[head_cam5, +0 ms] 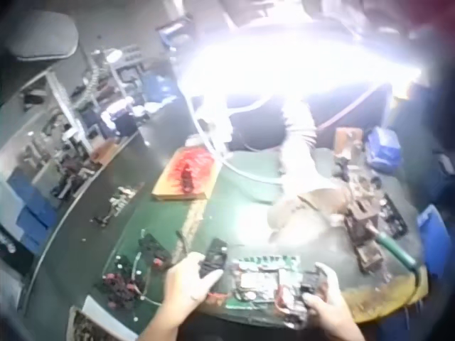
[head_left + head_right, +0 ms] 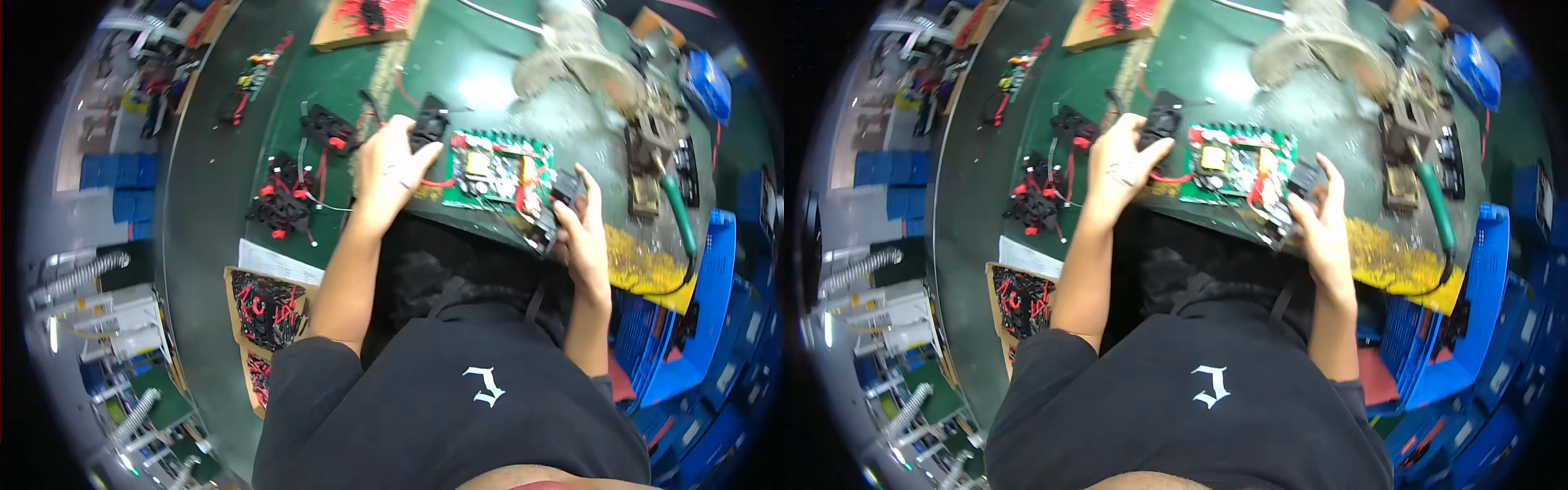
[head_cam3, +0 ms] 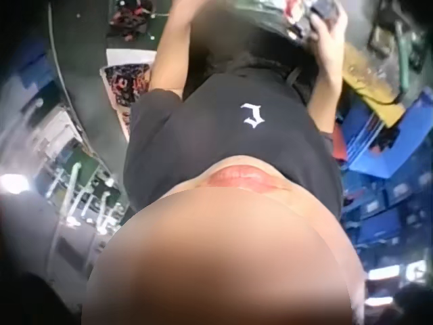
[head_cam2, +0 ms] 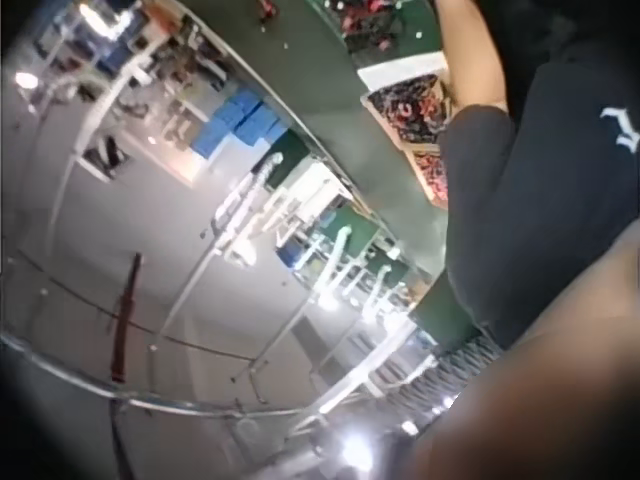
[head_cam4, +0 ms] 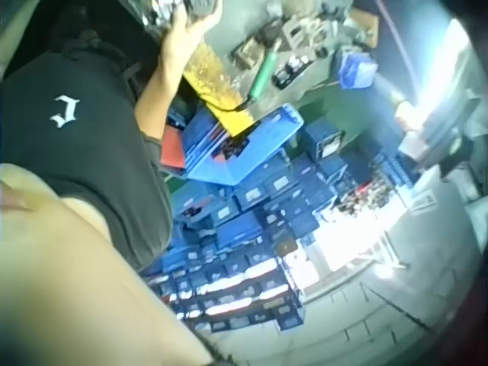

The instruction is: Connecting cooling fans and wires to an electronic circuit board and preparing it for housing.

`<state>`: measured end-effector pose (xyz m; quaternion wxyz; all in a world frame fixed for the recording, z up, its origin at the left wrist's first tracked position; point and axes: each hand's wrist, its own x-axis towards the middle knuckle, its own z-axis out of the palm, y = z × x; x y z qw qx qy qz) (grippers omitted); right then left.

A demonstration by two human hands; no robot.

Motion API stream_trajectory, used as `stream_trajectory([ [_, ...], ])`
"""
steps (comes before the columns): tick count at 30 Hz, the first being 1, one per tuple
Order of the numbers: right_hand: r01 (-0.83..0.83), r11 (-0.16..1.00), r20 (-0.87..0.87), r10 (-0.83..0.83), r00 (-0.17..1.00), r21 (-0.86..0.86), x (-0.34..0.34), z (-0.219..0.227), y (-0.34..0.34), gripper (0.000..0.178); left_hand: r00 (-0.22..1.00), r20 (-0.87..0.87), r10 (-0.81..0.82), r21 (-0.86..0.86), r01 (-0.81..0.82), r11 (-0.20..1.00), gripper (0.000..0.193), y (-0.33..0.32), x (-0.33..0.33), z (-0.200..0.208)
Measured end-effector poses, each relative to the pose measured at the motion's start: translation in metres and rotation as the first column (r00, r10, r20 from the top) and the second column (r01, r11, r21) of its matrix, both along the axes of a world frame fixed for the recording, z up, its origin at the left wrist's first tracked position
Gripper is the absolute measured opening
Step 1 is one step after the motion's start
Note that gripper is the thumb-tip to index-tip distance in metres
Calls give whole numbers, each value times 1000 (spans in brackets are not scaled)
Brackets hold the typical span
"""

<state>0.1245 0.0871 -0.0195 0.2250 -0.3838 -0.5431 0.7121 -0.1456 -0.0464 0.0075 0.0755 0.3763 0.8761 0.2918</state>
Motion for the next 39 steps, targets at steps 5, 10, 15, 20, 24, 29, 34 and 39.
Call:
stream_trajectory([
  [5,-41,943,-202,-29,979,-331,-7,23,11,63,945,-326,-5,261,95,961,37,-19,5,66],
  [10,-243,930,-294,159,943,-276,-76,63,-10,54,966,-243,83,342,5,940,30,-73,-26,168],
  [15,-539,805,-453,395,799,-249,-237,63,-96,48,866,-415,278,209,-207,956,41,-162,-123,218],
  [20,-656,741,-352,581,734,-145,-412,65,-203,81,657,-649,383,159,-375,913,36,-292,-259,190],
  [24,-719,683,-294,667,685,-126,-518,18,-297,89,700,-295,651,516,-457,725,34,-432,-313,106],
  [29,-811,555,-192,789,583,-184,-534,-7,-299,105,440,-180,880,389,-790,474,36,-569,-313,8],
  [34,-958,268,-546,789,281,-104,-385,57,-199,79,150,-602,785,52,-973,225,49,-701,-259,-13],
  [39,-956,292,-305,909,283,-14,-250,79,-128,70,189,-570,799,-313,-950,2,48,-574,-306,-15],
])
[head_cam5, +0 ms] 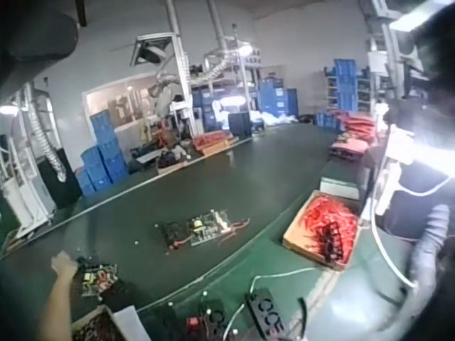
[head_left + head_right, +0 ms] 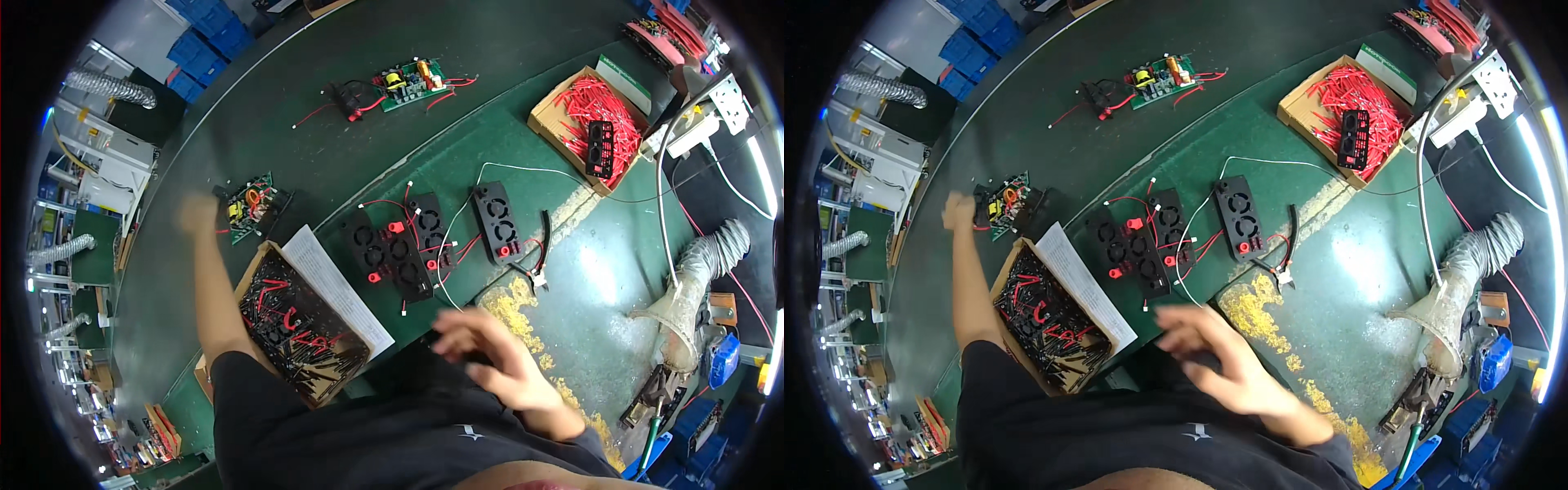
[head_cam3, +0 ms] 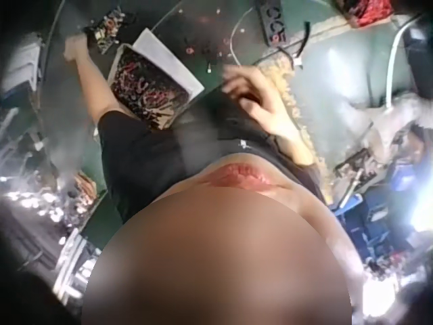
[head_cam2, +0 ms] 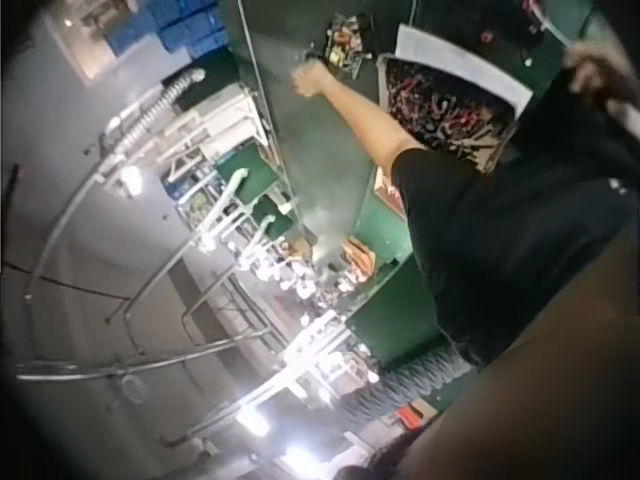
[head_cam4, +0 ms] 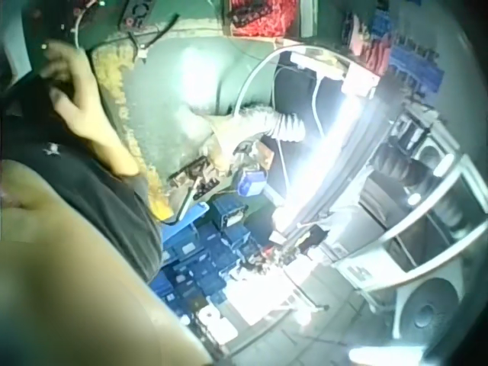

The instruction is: Connecting cooling fans and wires to an electronic circuit board and preparing it for housing.

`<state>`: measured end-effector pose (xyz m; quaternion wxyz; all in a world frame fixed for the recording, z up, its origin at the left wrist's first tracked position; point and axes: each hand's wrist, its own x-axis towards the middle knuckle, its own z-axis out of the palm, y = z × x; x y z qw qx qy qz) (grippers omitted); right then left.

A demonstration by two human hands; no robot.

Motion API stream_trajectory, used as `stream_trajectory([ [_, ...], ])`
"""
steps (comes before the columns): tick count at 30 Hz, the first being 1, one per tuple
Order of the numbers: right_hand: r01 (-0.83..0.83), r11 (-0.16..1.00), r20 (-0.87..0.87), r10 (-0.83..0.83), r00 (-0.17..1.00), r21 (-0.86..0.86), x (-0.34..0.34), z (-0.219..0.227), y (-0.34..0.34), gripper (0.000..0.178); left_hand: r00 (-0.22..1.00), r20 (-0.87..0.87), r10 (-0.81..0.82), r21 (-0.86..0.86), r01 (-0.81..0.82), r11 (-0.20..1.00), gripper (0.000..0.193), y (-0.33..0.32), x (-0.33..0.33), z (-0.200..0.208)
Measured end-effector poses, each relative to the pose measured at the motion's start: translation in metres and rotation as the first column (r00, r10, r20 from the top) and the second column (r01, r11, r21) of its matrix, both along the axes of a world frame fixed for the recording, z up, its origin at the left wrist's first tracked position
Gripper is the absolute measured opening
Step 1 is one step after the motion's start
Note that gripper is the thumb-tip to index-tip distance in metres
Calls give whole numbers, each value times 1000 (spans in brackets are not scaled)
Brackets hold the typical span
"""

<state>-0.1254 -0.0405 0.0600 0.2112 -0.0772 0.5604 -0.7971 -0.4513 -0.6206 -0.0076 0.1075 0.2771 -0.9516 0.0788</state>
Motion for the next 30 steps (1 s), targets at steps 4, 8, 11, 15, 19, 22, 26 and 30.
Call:
stream_trajectory([
  [4,76,997,268,-74,961,4,63,-21,33,64,744,-366,-560,-66,579,813,52,174,-46,25],
  [8,230,962,237,-260,936,145,98,-18,49,62,762,-316,-566,175,633,754,67,242,-133,-36],
  [11,470,873,197,-488,851,131,122,0,55,59,977,-201,-75,914,215,345,63,271,-169,-63],
  [15,710,692,121,-721,682,131,153,-11,68,58,986,-61,-153,885,124,448,41,274,-188,-56],
  [19,738,657,135,-754,643,152,153,-29,76,52,951,-137,-277,757,281,590,38,297,-176,-18],
  [22,659,732,131,-680,721,172,145,-32,75,50,802,-163,-575,427,583,692,50,284,-166,38],
  [26,592,790,116,-611,783,160,132,-31,69,46,634,-272,-724,131,770,625,50,326,-152,108],
  [30,492,858,110,-509,854,144,120,-27,57,45,523,-188,-832,-2,846,532,48,332,-140,172],
])
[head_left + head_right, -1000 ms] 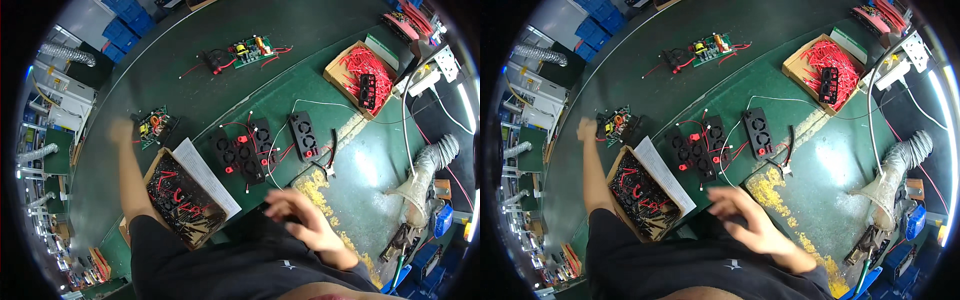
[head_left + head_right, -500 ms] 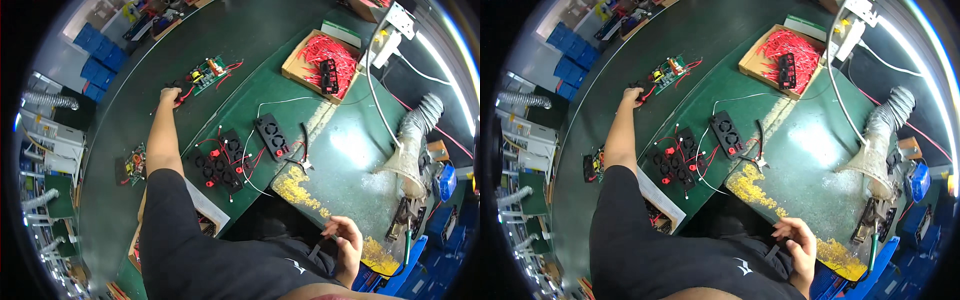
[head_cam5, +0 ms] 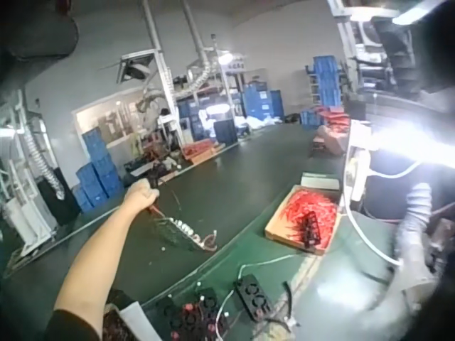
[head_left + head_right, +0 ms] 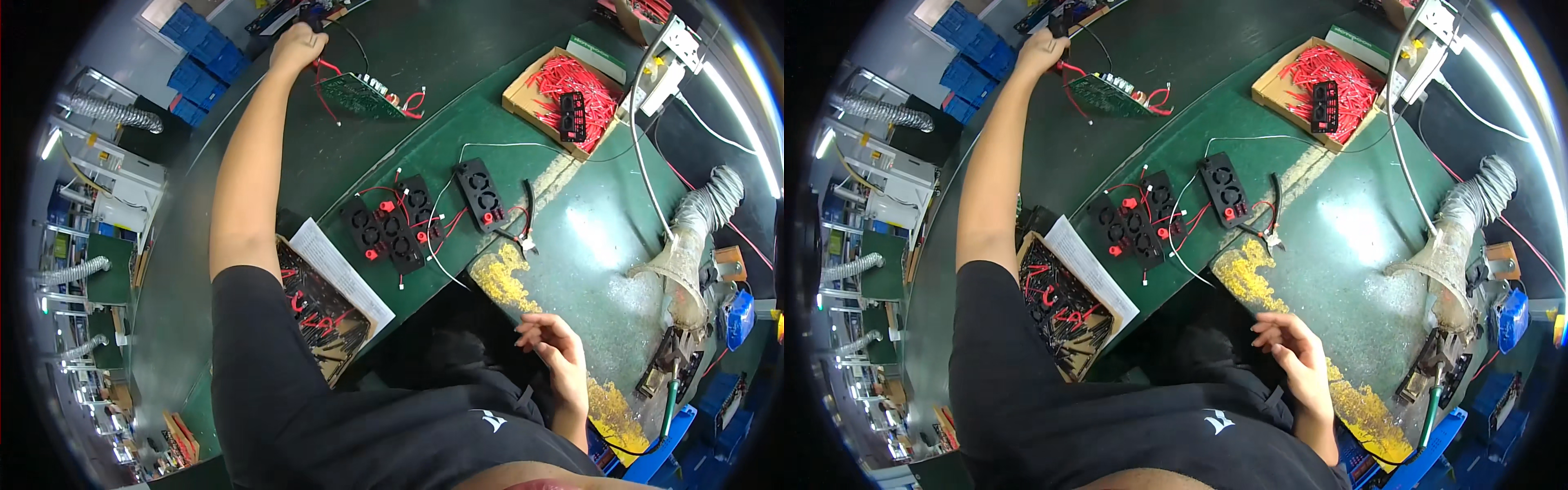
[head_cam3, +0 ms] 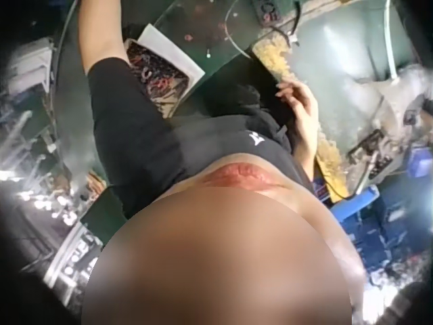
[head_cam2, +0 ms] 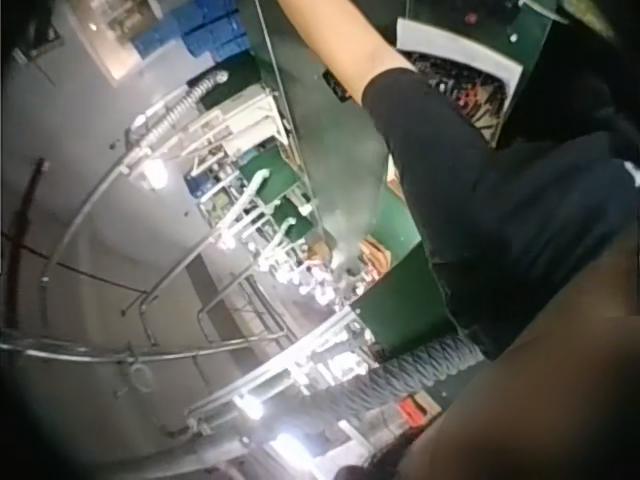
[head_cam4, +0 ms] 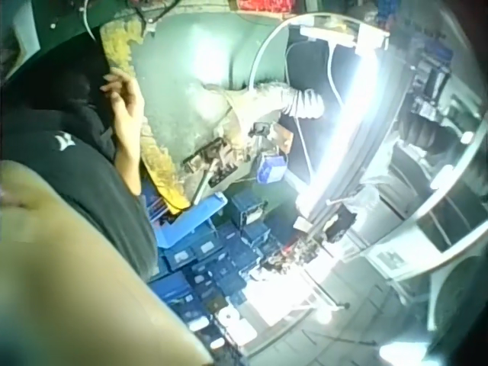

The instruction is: Connecting cooling fans and wires to an electronic circuit board and preparing it for housing.

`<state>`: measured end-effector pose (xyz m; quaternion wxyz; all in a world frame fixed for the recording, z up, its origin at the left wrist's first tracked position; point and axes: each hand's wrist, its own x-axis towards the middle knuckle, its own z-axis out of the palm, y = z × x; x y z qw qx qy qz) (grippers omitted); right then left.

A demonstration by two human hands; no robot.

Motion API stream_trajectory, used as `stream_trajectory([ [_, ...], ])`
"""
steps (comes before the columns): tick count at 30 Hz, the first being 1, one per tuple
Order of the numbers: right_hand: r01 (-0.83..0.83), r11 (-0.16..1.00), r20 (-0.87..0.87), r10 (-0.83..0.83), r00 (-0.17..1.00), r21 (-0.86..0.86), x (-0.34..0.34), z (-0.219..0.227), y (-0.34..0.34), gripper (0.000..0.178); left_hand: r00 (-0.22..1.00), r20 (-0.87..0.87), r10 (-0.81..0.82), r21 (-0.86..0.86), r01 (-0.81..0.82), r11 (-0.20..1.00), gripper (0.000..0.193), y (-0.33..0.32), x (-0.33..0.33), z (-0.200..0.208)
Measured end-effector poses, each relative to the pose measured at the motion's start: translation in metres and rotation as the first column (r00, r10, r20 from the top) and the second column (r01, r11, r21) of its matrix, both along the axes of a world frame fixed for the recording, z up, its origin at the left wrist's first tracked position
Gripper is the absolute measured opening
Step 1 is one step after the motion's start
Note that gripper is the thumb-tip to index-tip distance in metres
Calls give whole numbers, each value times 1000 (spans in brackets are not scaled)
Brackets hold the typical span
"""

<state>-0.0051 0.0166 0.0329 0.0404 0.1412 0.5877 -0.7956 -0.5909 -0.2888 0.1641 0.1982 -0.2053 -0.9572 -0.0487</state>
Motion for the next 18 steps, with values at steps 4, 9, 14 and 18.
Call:
stream_trajectory([
  [4,-99,995,-46,100,994,9,-8,-3,-5,45,977,150,-148,-126,168,978,47,36,35,41],
  [9,-199,953,-61,190,980,-229,-20,-22,-15,56,929,282,-240,66,231,971,43,57,125,88],
  [14,-169,791,-78,153,985,-588,-18,-58,-28,85,907,335,-255,255,173,951,50,101,227,123],
  [18,-79,612,-93,9,996,-787,-3,-60,-23,94,917,100,-386,515,284,809,49,146,305,84],
])
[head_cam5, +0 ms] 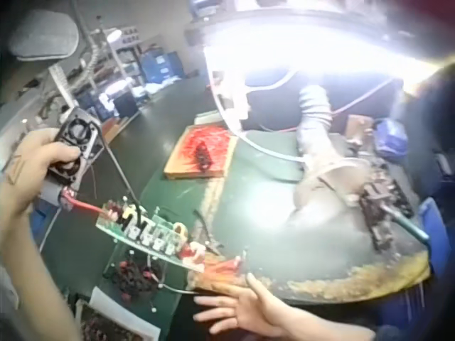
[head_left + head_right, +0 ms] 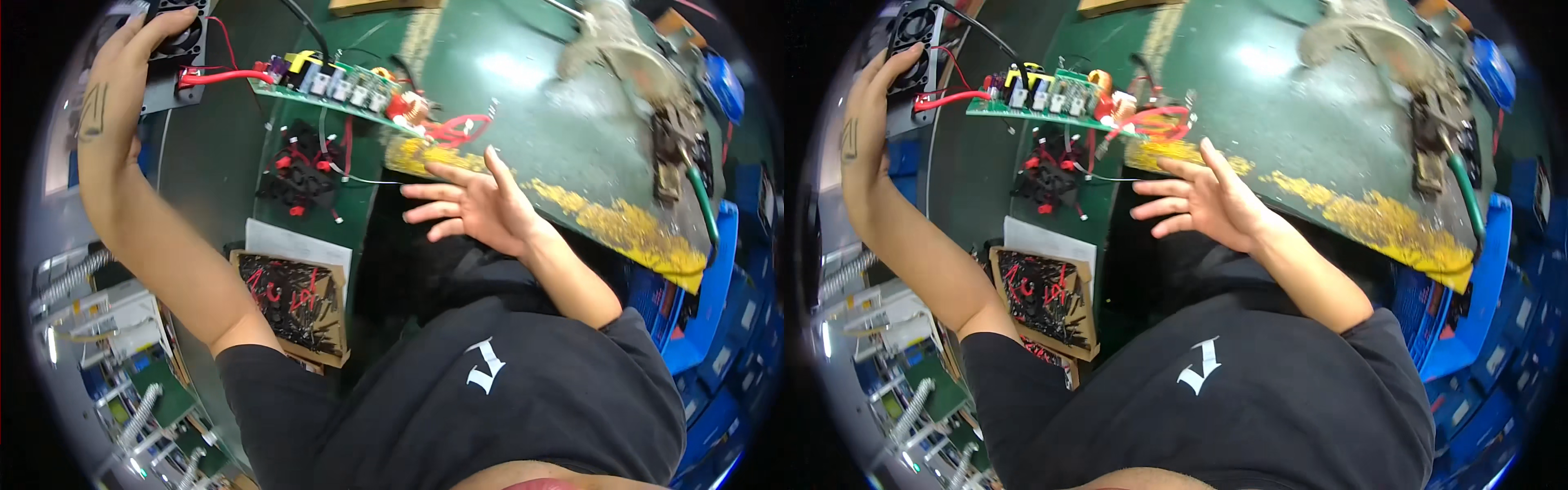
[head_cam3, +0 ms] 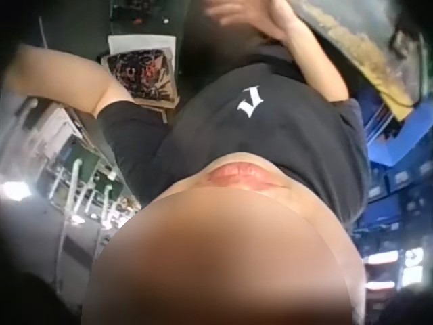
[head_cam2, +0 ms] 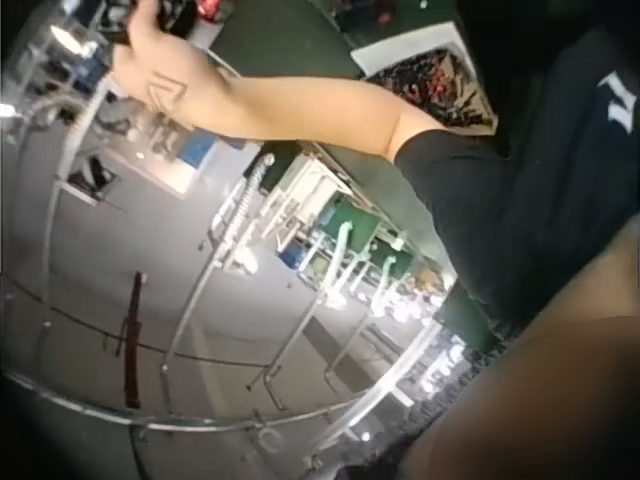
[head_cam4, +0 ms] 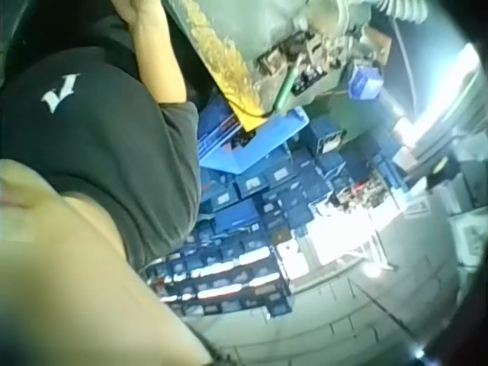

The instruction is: Connecting cooling fans and wires to an electronic circuit board and preparing it for housing.

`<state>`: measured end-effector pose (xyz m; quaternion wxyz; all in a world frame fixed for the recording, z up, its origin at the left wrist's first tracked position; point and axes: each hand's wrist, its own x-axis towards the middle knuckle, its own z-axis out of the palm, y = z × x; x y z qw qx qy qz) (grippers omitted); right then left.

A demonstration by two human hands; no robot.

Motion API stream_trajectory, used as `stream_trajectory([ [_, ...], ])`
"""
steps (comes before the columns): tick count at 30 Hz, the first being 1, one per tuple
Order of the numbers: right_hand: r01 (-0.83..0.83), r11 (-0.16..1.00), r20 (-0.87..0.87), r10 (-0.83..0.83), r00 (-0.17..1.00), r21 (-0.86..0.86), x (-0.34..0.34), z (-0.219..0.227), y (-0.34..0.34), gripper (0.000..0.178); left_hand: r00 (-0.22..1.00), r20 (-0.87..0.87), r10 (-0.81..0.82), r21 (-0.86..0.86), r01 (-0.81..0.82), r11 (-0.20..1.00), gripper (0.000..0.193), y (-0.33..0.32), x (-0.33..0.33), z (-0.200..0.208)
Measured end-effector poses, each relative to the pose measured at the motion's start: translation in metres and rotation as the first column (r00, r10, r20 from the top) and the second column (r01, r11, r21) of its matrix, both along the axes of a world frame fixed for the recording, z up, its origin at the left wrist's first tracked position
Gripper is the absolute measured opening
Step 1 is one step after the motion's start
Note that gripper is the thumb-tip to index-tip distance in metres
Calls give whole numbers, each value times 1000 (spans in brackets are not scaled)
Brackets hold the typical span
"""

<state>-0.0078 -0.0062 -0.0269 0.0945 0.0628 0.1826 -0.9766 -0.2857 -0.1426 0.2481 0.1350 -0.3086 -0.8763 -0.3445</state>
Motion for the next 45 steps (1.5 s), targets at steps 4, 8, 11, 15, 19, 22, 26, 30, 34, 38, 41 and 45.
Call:
stream_trajectory([
  [4,291,957,55,-290,955,5,51,8,17,82,930,301,-211,-83,245,966,32,53,52,-17],
  [8,385,905,156,-413,897,183,111,11,42,54,715,525,-462,191,430,882,15,91,103,-64],
  [11,500,818,109,-545,831,284,147,10,58,48,652,553,-519,278,443,852,17,115,113,-92],
  [15,577,691,-12,-636,771,436,153,1,90,43,738,452,-501,546,215,810,25,124,129,-131],
  [19,607,591,-185,-618,764,532,136,15,104,38,851,349,-392,649,83,757,23,104,130,-142],
  [22,641,512,-268,-621,736,572,117,20,107,34,876,343,-338,653,36,756,21,96,119,-135],
  [26,665,286,-341,-682,647,690,113,18,117,32,838,314,-446,695,118,709,18,118,120,-143],
  [30,632,100,-369,-737,566,769,118,8,104,30,924,189,-333,599,160,784,16,107,116,-189],
  [34,658,51,-416,-737,533,752,132,-20,85,33,902,349,-254,472,65,879,17,85,128,-239],
  [38,625,12,-400,-759,514,780,144,-43,66,40,918,335,-212,212,146,966,27,74,138,-274],
  [41,631,59,-328,-815,478,773,158,-55,58,39,924,344,-165,120,131,984,30,68,142,-288],
  [45,390,76,-147,-848,510,918,172,-41,62,22,967,231,-108,-165,148,975,42,57,144,-286],
])
